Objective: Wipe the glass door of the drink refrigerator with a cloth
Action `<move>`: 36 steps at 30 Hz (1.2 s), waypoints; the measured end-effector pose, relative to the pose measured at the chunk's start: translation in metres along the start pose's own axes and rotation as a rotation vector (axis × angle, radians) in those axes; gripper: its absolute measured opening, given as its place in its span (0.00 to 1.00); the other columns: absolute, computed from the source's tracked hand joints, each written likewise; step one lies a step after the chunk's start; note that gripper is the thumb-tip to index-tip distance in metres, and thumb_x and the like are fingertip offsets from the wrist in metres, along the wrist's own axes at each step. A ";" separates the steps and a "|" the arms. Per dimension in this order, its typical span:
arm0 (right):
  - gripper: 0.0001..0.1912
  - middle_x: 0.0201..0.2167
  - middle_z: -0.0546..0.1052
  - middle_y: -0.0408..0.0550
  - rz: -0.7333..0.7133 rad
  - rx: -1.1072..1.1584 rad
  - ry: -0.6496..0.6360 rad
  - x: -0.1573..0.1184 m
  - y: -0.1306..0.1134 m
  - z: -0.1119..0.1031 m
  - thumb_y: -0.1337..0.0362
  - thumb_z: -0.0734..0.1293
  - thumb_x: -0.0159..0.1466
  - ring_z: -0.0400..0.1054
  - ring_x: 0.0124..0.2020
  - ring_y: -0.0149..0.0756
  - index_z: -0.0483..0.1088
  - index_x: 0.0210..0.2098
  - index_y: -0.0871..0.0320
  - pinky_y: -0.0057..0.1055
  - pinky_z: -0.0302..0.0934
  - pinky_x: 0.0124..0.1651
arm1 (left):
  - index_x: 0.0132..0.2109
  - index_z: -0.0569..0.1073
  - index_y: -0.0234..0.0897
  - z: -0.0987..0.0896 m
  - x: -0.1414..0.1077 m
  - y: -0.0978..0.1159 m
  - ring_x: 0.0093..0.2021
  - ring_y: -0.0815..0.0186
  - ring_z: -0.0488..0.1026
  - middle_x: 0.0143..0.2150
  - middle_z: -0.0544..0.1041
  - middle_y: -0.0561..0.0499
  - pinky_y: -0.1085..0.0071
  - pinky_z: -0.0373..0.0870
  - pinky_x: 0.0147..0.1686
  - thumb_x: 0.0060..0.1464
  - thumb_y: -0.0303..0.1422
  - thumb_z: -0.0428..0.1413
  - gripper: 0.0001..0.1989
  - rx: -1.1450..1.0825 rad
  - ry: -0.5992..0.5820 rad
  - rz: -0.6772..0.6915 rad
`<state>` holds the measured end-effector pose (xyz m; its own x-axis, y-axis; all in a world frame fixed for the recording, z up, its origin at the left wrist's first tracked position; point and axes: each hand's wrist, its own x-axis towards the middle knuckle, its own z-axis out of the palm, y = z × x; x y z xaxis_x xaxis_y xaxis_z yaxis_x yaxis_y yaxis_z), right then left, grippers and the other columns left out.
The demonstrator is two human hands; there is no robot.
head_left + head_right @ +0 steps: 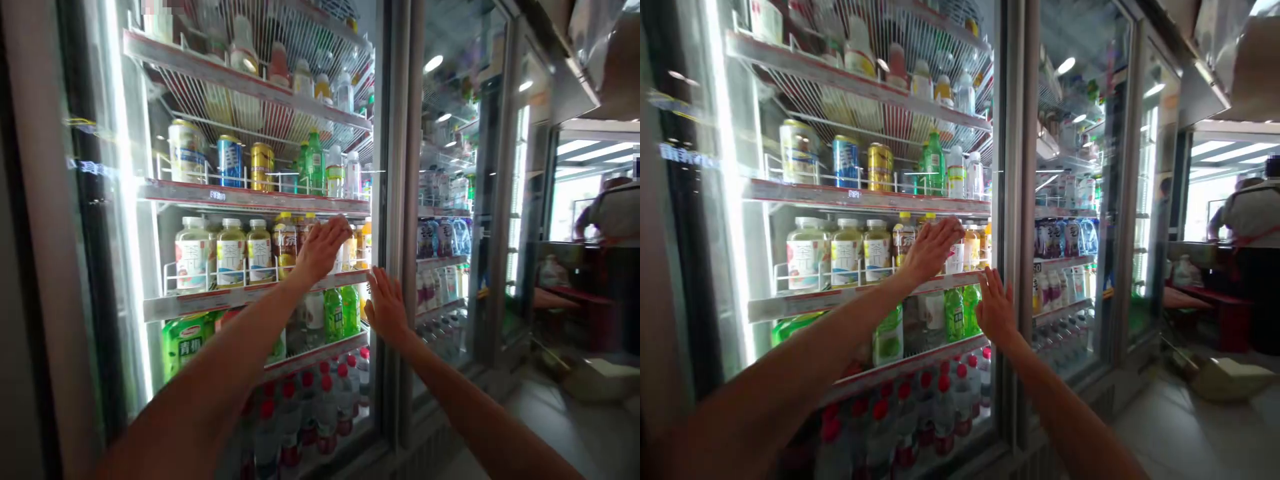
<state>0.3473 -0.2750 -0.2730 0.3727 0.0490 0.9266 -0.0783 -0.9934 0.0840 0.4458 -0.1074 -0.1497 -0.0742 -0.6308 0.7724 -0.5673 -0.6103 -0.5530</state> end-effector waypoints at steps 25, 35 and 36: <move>0.36 0.66 0.55 0.53 0.019 0.001 -0.109 -0.041 -0.021 -0.010 0.70 0.56 0.59 0.45 0.67 0.44 0.44 0.66 0.57 0.50 0.41 0.64 | 0.66 0.47 0.40 -0.012 -0.135 0.025 0.68 0.60 0.45 0.69 0.48 0.48 0.55 0.44 0.64 0.54 0.26 0.47 0.34 -0.040 -0.236 0.233; 0.33 0.65 0.57 0.54 -0.035 0.076 -0.115 -0.042 -0.069 -0.003 0.71 0.56 0.58 0.46 0.67 0.43 0.51 0.64 0.59 0.48 0.42 0.65 | 0.66 0.50 0.43 -0.061 -0.218 -0.028 0.68 0.62 0.45 0.67 0.54 0.49 0.56 0.40 0.65 0.53 0.24 0.45 0.33 0.060 -0.166 0.166; 0.33 0.65 0.57 0.54 -0.048 0.089 -0.112 -0.041 -0.075 -0.003 0.71 0.56 0.59 0.45 0.67 0.43 0.51 0.64 0.60 0.48 0.41 0.65 | 0.66 0.50 0.43 -0.066 -0.224 -0.033 0.68 0.62 0.46 0.67 0.54 0.48 0.56 0.40 0.65 0.54 0.25 0.45 0.33 0.068 -0.159 0.151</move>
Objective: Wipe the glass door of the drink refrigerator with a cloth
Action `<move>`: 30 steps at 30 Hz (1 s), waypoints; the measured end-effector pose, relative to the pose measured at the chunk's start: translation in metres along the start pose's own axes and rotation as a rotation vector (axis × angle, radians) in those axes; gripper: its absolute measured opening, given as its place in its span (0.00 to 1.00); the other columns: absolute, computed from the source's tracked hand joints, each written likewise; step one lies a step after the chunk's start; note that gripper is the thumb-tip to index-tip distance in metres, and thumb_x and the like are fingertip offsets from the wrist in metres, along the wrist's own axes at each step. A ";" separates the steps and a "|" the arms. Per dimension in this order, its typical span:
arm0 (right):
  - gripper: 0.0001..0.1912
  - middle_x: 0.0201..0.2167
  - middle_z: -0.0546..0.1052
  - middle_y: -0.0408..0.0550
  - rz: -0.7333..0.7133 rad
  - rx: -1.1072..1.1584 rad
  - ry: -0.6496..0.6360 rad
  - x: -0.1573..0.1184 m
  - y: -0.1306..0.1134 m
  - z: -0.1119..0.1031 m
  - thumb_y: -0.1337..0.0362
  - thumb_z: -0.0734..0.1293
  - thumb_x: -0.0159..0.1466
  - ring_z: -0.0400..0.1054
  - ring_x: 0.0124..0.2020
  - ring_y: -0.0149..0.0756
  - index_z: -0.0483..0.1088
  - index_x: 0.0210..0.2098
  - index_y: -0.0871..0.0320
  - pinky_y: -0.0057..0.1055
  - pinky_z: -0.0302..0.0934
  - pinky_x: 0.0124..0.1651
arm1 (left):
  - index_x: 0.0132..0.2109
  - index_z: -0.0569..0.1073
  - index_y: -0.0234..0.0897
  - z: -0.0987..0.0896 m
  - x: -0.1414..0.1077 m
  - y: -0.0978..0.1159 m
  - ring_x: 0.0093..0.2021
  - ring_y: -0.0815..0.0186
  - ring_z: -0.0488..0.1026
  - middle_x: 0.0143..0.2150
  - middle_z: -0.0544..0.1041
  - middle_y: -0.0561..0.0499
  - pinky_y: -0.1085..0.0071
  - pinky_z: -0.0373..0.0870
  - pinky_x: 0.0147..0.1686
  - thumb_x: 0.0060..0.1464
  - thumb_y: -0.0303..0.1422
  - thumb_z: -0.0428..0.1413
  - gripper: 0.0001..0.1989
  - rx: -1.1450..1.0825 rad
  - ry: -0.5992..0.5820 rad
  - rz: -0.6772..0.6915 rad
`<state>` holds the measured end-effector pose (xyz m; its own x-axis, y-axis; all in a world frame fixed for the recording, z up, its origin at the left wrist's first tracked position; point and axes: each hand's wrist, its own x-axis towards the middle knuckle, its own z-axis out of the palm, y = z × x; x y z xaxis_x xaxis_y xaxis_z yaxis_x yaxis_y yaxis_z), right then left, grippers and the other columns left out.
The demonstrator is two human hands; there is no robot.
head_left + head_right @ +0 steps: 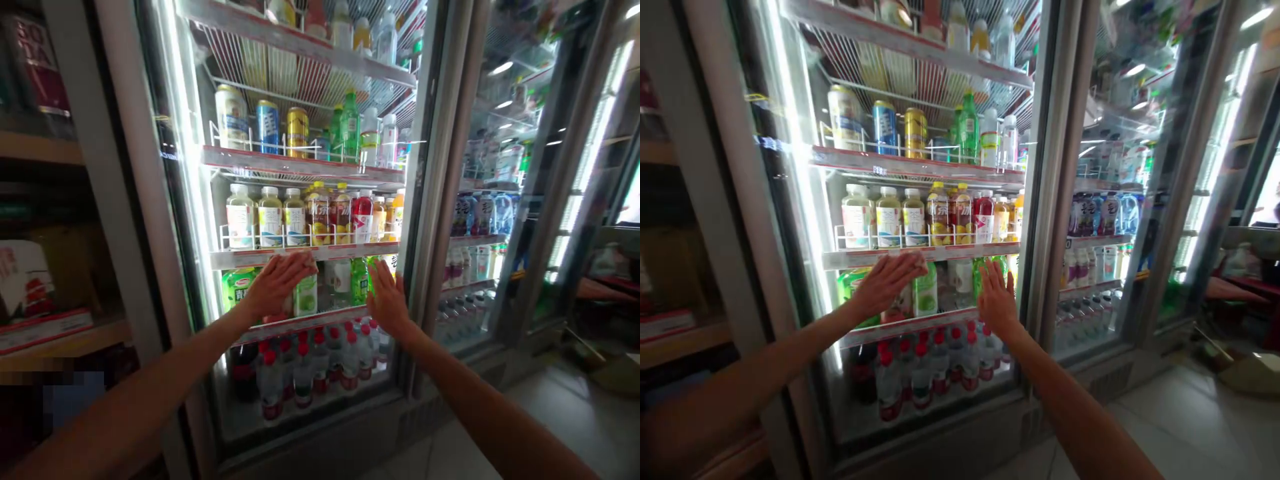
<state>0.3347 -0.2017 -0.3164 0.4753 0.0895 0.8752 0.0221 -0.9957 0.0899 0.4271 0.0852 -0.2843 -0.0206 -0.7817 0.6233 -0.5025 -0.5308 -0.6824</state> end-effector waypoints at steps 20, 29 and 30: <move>0.31 0.65 0.56 0.54 -0.171 0.155 -0.032 0.012 -0.098 0.023 0.73 0.56 0.57 0.45 0.67 0.43 0.56 0.62 0.62 0.50 0.40 0.65 | 0.63 0.57 0.43 -0.031 -0.095 -0.035 0.68 0.64 0.44 0.66 0.57 0.50 0.57 0.40 0.65 0.57 0.25 0.46 0.27 0.062 -0.077 0.088; 0.29 0.64 0.57 0.55 -0.168 0.138 -0.037 0.003 -0.088 0.023 0.72 0.56 0.59 0.46 0.66 0.43 0.57 0.61 0.62 0.49 0.40 0.65 | 0.63 0.58 0.45 -0.028 -0.118 -0.019 0.67 0.66 0.48 0.66 0.57 0.52 0.60 0.40 0.65 0.58 0.30 0.46 0.26 -0.043 -0.177 0.282; 0.29 0.64 0.57 0.55 -0.158 0.139 -0.042 0.002 -0.086 0.023 0.72 0.55 0.59 0.46 0.66 0.43 0.56 0.61 0.62 0.49 0.40 0.65 | 0.63 0.57 0.46 -0.027 -0.115 -0.020 0.67 0.67 0.48 0.66 0.57 0.52 0.61 0.39 0.66 0.57 0.29 0.46 0.26 -0.039 -0.187 0.266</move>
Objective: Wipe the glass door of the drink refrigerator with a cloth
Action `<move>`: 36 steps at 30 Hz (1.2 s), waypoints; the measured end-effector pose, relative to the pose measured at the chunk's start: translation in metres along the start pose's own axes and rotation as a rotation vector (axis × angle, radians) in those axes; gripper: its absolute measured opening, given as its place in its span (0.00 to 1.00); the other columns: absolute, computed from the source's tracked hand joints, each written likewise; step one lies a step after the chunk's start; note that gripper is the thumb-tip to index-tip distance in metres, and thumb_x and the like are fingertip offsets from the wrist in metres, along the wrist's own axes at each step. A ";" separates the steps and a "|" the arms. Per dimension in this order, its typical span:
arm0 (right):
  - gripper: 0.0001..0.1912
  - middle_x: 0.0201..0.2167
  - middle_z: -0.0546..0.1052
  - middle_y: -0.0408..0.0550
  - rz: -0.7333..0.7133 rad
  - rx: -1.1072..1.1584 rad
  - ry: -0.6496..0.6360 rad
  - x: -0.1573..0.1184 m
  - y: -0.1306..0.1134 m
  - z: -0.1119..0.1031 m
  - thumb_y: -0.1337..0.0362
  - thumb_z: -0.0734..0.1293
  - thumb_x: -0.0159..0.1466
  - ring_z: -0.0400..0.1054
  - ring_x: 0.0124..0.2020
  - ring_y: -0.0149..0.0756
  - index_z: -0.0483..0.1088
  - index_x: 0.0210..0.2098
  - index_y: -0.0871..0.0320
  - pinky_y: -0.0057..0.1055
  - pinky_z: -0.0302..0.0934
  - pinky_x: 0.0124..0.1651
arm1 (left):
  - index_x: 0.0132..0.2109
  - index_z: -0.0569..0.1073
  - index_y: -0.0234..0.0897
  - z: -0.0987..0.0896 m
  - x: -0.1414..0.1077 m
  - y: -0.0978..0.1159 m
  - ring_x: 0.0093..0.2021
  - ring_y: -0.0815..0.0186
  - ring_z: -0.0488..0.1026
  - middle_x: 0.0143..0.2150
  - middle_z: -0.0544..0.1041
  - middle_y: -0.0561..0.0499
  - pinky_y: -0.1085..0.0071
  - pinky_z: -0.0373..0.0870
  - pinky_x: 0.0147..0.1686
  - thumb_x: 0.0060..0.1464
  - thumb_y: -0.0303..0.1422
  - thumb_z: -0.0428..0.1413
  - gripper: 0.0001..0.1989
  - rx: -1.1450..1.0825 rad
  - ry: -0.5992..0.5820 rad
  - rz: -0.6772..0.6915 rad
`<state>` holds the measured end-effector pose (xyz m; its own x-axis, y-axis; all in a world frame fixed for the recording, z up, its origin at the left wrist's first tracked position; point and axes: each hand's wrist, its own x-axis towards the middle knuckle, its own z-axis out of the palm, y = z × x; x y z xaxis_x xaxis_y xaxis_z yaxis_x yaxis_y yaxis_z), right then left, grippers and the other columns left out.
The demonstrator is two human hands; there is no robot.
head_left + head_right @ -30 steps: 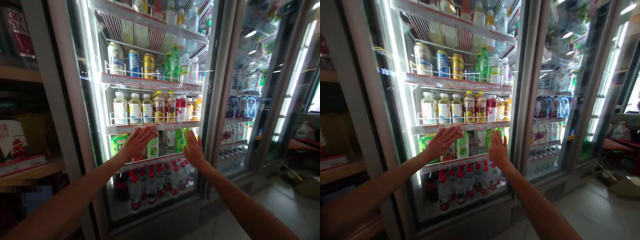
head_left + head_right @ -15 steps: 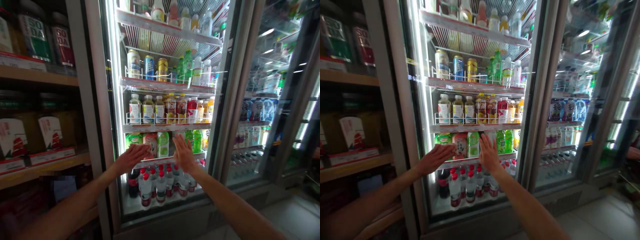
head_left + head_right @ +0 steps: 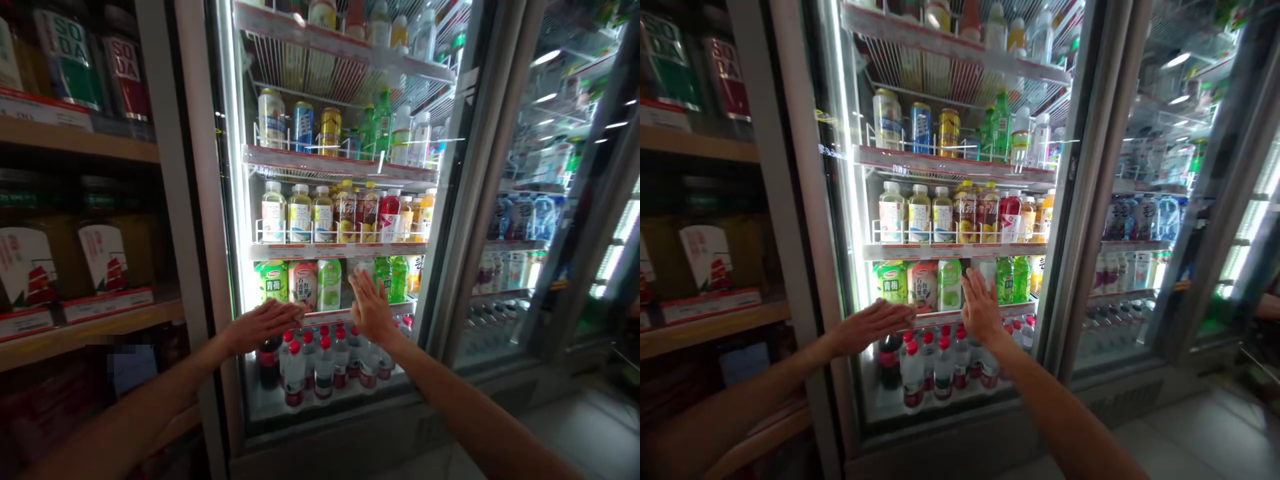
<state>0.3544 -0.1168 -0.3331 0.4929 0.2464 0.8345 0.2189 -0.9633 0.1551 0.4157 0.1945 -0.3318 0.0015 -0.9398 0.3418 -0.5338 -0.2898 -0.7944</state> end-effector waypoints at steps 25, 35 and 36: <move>0.30 0.65 0.57 0.54 0.168 -0.136 -0.094 -0.057 0.067 -0.012 0.72 0.56 0.58 0.46 0.66 0.42 0.57 0.60 0.62 0.47 0.41 0.65 | 0.65 0.51 0.43 0.021 0.131 0.011 0.68 0.63 0.47 0.68 0.52 0.50 0.56 0.43 0.64 0.54 0.25 0.46 0.31 0.022 0.133 -0.106; 0.29 0.64 0.58 0.54 0.205 -0.169 -0.110 -0.075 0.087 -0.013 0.69 0.56 0.60 0.47 0.66 0.43 0.56 0.61 0.59 0.48 0.44 0.63 | 0.65 0.51 0.41 0.029 0.173 0.022 0.67 0.64 0.48 0.68 0.51 0.52 0.58 0.45 0.65 0.58 0.27 0.43 0.29 0.023 0.105 -0.015; 0.30 0.64 0.58 0.54 0.214 -0.165 -0.098 -0.077 0.090 -0.013 0.69 0.56 0.60 0.48 0.66 0.43 0.55 0.62 0.59 0.48 0.44 0.63 | 0.66 0.50 0.41 0.028 0.180 0.020 0.68 0.63 0.47 0.68 0.50 0.52 0.57 0.45 0.65 0.58 0.26 0.43 0.29 0.031 0.128 -0.076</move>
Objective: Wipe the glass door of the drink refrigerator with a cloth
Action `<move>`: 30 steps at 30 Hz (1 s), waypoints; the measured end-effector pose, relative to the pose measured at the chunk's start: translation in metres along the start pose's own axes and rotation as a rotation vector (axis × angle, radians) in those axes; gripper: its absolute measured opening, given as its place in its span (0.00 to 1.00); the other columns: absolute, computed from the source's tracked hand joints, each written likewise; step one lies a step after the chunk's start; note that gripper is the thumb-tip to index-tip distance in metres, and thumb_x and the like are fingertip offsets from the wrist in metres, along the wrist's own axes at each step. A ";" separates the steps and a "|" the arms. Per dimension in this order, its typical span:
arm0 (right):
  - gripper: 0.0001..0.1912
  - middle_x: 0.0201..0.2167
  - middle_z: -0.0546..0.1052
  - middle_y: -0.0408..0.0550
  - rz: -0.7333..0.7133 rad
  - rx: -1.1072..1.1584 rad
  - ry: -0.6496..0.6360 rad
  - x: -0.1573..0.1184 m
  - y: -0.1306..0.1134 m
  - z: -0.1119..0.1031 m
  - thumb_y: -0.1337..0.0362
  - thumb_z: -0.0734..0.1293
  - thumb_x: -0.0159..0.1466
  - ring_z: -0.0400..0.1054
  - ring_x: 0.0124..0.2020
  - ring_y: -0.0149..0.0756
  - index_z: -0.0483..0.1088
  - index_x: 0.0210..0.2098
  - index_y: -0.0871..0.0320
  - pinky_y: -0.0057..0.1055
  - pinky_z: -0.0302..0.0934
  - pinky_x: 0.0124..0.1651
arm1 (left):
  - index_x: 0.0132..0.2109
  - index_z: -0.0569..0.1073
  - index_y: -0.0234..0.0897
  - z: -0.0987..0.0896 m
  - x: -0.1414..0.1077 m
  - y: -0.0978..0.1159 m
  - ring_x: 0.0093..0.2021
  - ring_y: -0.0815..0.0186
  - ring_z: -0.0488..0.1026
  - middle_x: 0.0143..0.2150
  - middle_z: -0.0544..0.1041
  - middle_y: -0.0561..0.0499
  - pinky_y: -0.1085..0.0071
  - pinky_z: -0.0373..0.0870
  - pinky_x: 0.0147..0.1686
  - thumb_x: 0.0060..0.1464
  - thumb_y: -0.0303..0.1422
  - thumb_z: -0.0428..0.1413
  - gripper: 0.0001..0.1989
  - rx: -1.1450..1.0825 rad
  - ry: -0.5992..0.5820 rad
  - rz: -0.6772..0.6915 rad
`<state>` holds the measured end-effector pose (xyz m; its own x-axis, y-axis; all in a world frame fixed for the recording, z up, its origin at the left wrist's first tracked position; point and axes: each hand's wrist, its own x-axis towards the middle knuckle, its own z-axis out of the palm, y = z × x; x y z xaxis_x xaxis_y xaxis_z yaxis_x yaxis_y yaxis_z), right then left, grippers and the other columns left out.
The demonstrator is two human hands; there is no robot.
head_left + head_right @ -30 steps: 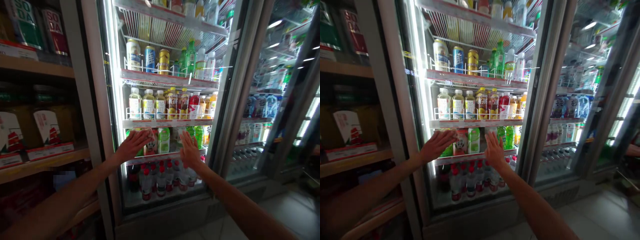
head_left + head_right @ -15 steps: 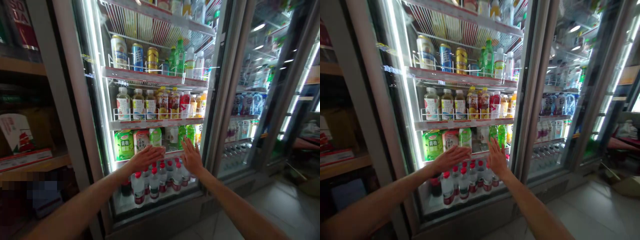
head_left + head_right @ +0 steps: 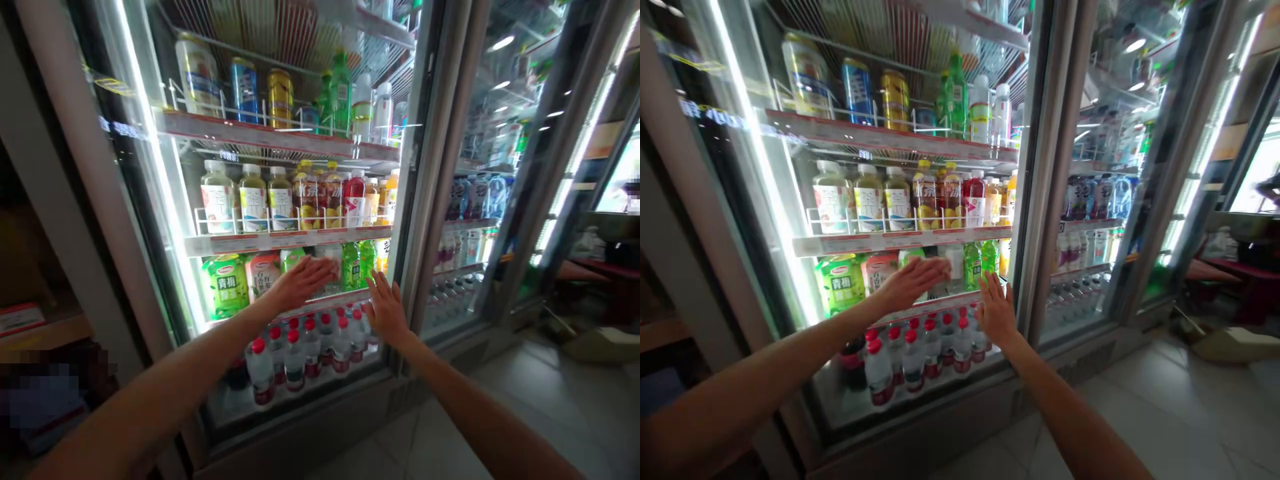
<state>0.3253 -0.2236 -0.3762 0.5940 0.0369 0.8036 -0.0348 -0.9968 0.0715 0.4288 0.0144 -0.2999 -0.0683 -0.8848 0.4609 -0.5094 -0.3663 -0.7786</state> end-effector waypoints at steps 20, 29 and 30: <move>0.34 0.64 0.57 0.56 0.082 -0.018 0.022 0.005 0.051 0.006 0.71 0.56 0.58 0.46 0.66 0.44 0.50 0.64 0.59 0.51 0.41 0.64 | 0.63 0.57 0.37 0.034 0.114 0.036 0.66 0.62 0.52 0.66 0.56 0.49 0.58 0.50 0.63 0.58 0.26 0.43 0.25 -0.169 0.028 0.102; 0.34 0.64 0.57 0.56 0.120 -0.051 0.045 -0.001 0.063 0.002 0.71 0.56 0.59 0.47 0.66 0.44 0.48 0.65 0.60 0.51 0.43 0.64 | 0.61 0.60 0.36 0.051 0.117 0.072 0.65 0.63 0.54 0.65 0.59 0.46 0.59 0.52 0.62 0.56 0.28 0.48 0.25 -0.223 0.000 0.157; 0.35 0.64 0.57 0.56 0.120 -0.054 0.043 -0.003 0.064 0.001 0.71 0.56 0.58 0.47 0.66 0.44 0.47 0.65 0.60 0.51 0.43 0.64 | 0.60 0.61 0.36 0.052 0.113 0.076 0.65 0.64 0.55 0.65 0.60 0.47 0.60 0.52 0.62 0.55 0.29 0.48 0.25 -0.232 -0.013 0.188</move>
<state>0.3225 -0.2878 -0.3745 0.5482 -0.0787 0.8326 -0.1480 -0.9890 0.0040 0.4269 -0.1281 -0.3291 -0.1695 -0.9351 0.3112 -0.6712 -0.1216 -0.7312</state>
